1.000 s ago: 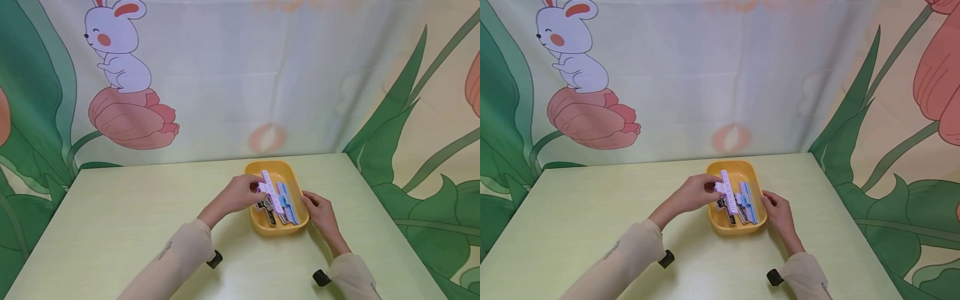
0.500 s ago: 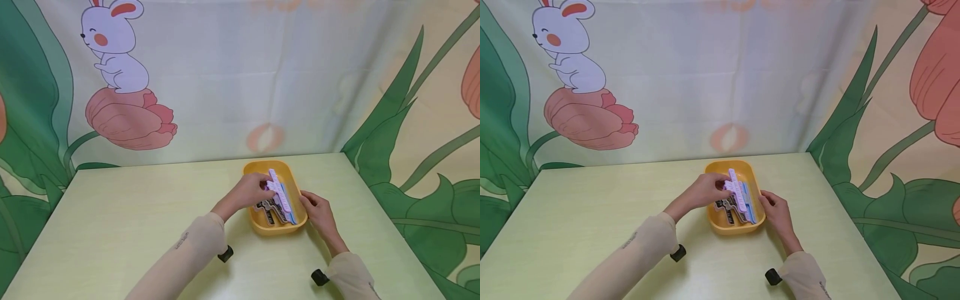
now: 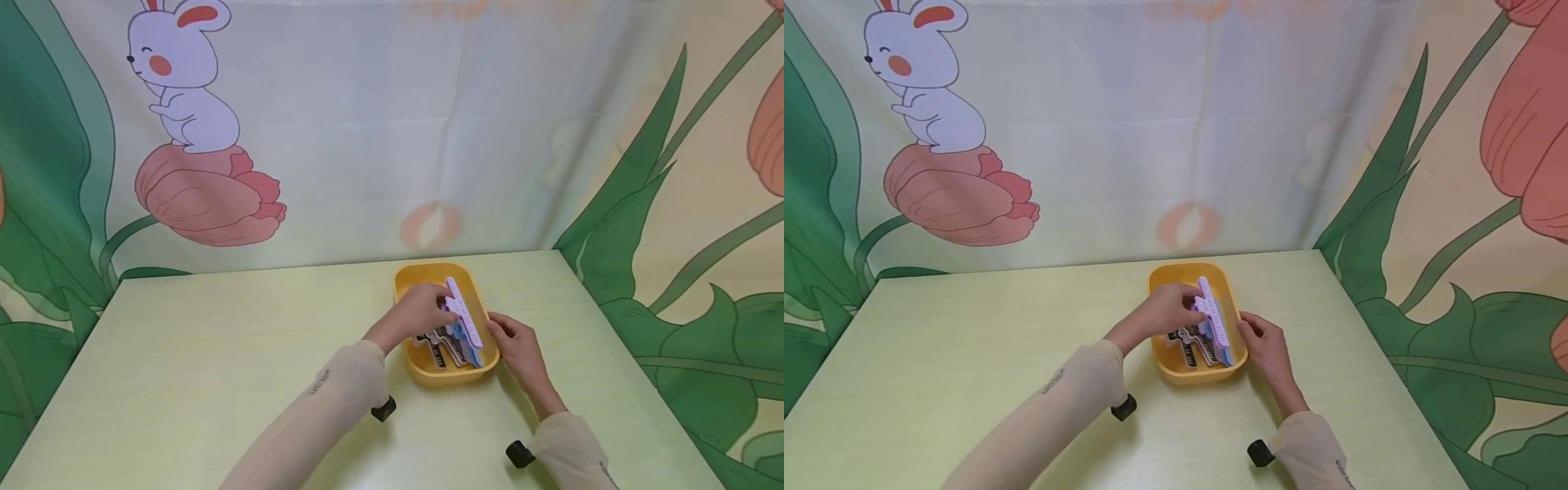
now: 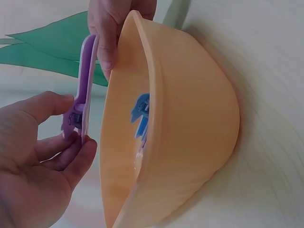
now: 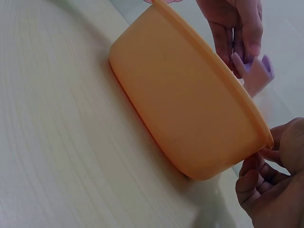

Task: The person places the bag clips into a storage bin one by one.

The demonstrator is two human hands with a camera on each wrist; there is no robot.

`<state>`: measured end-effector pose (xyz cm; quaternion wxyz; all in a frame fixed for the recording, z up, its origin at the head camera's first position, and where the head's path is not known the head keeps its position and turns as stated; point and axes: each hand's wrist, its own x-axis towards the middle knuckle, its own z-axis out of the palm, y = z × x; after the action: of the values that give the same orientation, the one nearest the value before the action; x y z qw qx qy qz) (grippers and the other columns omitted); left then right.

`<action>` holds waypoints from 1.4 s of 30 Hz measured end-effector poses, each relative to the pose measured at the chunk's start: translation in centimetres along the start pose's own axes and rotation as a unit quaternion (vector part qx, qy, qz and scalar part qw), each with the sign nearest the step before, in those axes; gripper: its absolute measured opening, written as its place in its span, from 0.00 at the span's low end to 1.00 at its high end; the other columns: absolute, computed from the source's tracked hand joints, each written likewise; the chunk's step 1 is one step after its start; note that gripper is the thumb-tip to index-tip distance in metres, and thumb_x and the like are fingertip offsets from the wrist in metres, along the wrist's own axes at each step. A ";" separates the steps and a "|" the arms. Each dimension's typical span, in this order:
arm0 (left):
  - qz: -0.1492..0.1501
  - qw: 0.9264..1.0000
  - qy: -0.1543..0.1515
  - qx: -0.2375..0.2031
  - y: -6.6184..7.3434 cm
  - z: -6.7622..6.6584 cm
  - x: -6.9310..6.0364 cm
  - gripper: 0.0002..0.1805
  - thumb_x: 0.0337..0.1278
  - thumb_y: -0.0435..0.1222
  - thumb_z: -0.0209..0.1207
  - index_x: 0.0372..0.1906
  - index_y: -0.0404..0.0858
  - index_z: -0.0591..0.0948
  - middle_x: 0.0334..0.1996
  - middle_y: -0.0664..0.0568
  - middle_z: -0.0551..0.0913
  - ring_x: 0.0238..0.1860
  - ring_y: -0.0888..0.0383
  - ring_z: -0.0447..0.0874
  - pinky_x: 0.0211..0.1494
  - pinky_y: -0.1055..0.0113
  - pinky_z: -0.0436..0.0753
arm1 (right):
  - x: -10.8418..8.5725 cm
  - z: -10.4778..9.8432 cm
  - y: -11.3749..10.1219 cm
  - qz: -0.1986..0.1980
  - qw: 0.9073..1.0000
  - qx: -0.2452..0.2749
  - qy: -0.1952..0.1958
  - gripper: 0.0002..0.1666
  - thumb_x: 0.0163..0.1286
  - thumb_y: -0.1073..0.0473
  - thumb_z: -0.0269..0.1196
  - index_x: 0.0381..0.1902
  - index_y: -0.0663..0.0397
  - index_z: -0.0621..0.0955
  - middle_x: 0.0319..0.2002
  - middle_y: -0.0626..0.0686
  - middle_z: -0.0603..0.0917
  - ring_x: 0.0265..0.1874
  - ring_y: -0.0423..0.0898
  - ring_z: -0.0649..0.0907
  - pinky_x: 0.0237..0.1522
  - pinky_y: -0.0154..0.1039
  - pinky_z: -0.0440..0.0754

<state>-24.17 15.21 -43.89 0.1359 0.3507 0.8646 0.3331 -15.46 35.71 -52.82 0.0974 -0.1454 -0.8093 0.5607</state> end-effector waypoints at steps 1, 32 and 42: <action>-0.003 1.000 -0.002 -0.001 0.0 0.1 0.2 0.16 0.66 0.41 0.68 0.52 0.37 0.85 0.34 0.54 0.83 0.33 0.59 0.79 0.37 0.74 0.78 | 0.0 0.0 0.0 -0.002 1.000 0.000 -0.001 0.25 0.81 0.54 0.58 0.68 0.63 0.78 0.63 0.63 0.81 0.54 0.52 0.80 0.46 0.26 0.81; -0.045 0.998 -0.024 0.035 0.7 2.9 2.5 0.12 0.66 0.40 0.69 0.47 0.37 0.85 0.34 0.54 0.82 0.34 0.59 0.81 0.42 0.70 0.82 | 0.1 0.0 0.1 -0.020 1.000 0.003 0.008 0.23 0.81 0.55 0.59 0.65 0.63 0.80 0.61 0.63 0.83 0.55 0.51 0.81 0.51 0.31 0.82; -0.047 0.998 -0.015 0.044 0.4 3.0 2.5 0.16 0.67 0.41 0.68 0.52 0.35 0.85 0.41 0.50 0.85 0.42 0.56 0.81 0.54 0.64 0.83 | 0.2 0.1 0.1 -0.026 0.999 0.016 0.009 0.22 0.81 0.57 0.59 0.65 0.65 0.80 0.59 0.65 0.83 0.55 0.54 0.82 0.53 0.38 0.84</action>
<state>-24.34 18.56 -45.89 0.1490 0.3201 0.8919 0.2827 -15.64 35.76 -52.97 0.1216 -0.1274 -0.8027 0.5697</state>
